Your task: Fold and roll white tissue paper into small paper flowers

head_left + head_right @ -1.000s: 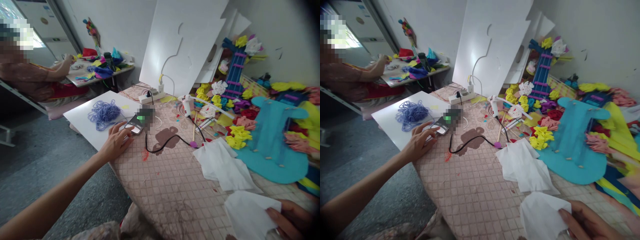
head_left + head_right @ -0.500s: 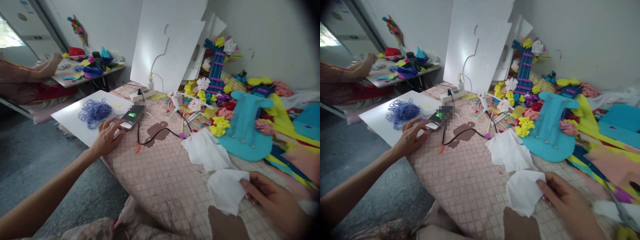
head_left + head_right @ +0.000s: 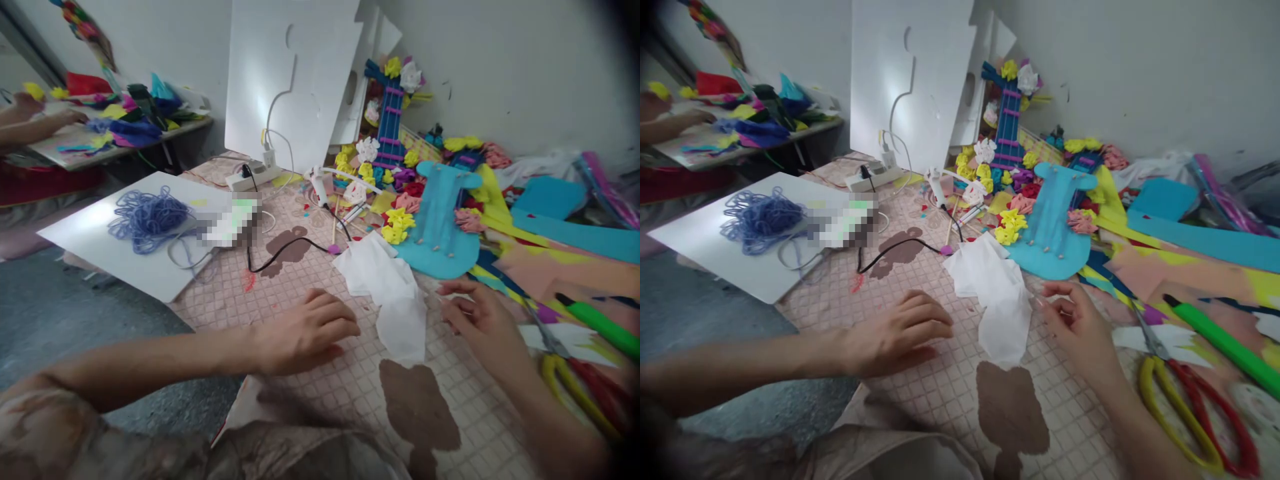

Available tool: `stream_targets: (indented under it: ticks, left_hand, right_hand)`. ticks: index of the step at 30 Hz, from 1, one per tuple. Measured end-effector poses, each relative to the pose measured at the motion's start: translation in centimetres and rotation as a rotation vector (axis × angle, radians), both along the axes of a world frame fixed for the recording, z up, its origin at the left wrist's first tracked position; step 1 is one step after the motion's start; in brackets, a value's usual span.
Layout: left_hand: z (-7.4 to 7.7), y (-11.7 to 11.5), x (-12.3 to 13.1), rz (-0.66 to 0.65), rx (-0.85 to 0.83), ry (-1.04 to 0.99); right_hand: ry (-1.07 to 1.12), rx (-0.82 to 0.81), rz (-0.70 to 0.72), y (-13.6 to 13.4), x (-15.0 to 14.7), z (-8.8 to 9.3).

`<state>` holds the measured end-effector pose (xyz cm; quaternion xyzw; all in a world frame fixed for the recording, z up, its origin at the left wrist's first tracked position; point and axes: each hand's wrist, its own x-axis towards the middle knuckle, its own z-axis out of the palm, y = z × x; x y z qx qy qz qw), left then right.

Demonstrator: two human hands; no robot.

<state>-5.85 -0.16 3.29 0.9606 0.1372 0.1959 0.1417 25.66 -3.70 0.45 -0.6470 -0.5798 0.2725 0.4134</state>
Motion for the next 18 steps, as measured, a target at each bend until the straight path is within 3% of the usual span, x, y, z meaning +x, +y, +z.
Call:
stream_targets:
  ticks: [2,4,8,18]
  left_hand:
    - [-0.6,0.6,1.8,-0.052,-0.014,0.040]
    - [-1.3,1.2,3.3,-0.101,-0.014,0.075]
    - [-2.6,2.1,5.8,-0.176,-0.034,0.075]
    - [-3.3,3.0,8.4,-0.139,-0.238,-0.029]
  right_hand:
    - [-0.085,-0.023,0.063,-1.5,0.2,0.2]
    - [-0.193,-0.066,0.215,-3.1,0.4,0.2]
    - [-0.329,-0.013,0.445,-4.9,0.3,-0.1]
    - [-0.453,-0.008,0.463,-3.5,-1.6,-0.4]
